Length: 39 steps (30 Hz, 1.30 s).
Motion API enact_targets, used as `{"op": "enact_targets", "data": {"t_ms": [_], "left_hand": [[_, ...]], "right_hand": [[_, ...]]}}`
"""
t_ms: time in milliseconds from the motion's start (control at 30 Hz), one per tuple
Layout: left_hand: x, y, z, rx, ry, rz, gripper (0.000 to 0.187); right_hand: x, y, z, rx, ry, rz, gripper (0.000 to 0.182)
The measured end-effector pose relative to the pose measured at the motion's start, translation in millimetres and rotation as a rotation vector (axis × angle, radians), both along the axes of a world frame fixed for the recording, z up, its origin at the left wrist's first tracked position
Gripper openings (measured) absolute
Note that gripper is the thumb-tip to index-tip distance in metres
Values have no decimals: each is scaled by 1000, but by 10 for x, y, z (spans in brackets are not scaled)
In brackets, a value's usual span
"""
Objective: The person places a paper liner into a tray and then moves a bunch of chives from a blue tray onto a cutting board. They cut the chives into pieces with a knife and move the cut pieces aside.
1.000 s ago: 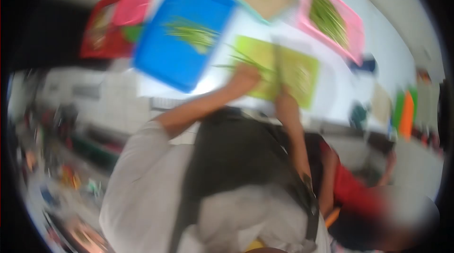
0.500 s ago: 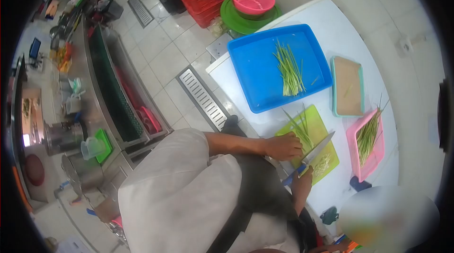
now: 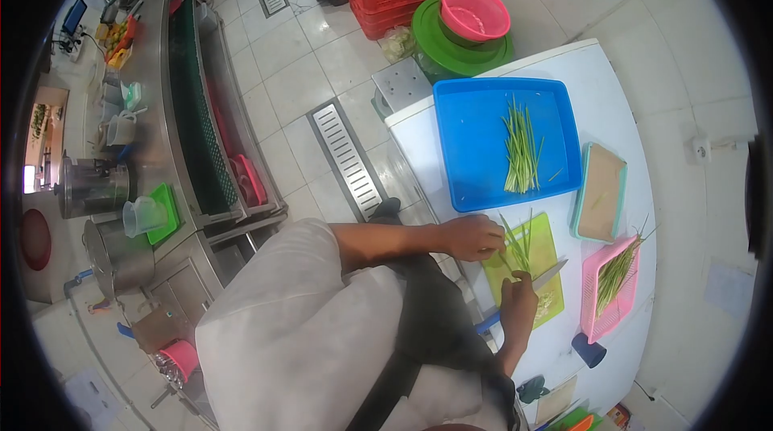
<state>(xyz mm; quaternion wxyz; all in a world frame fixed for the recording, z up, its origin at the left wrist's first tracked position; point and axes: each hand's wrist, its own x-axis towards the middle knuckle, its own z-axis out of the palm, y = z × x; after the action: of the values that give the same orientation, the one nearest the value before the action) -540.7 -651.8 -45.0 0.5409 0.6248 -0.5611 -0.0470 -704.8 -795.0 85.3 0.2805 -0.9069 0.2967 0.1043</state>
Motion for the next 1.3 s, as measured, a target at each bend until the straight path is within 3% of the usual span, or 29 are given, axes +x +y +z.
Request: {"op": "enact_targets", "data": {"t_ms": [233,367,500,567,767,900,1000,1300], "left_hand": [[19,92,19,32,29,36,16],[-23,32,-162,47,24,6,20],[-25,-86,95,106,122,-64,29],[-126,-281,204,147,43,-97,27],[-280,-821,392,329,-275,-253,31],[-396,-1005,265,480,-453,-310,18],[-422,-1026,191,479,-451,-294,11],[-354,-1113,212,393,-377,-271,17]], "right_hand": [[60,124,7,-9,-79,36,16],[-175,-28,-29,-90,-172,-220,13],[-1017,-303,-707,-345,-204,-284,22],[-1161,-228,-787,-246,-57,-406,35],[-1021,-9,-719,-140,-197,-559,47],[-1024,6,-861,-106,-175,-613,50],[-1041,-16,-882,-108,-162,-638,53],[-1143,-89,-1014,-80,-224,-576,40]]}}
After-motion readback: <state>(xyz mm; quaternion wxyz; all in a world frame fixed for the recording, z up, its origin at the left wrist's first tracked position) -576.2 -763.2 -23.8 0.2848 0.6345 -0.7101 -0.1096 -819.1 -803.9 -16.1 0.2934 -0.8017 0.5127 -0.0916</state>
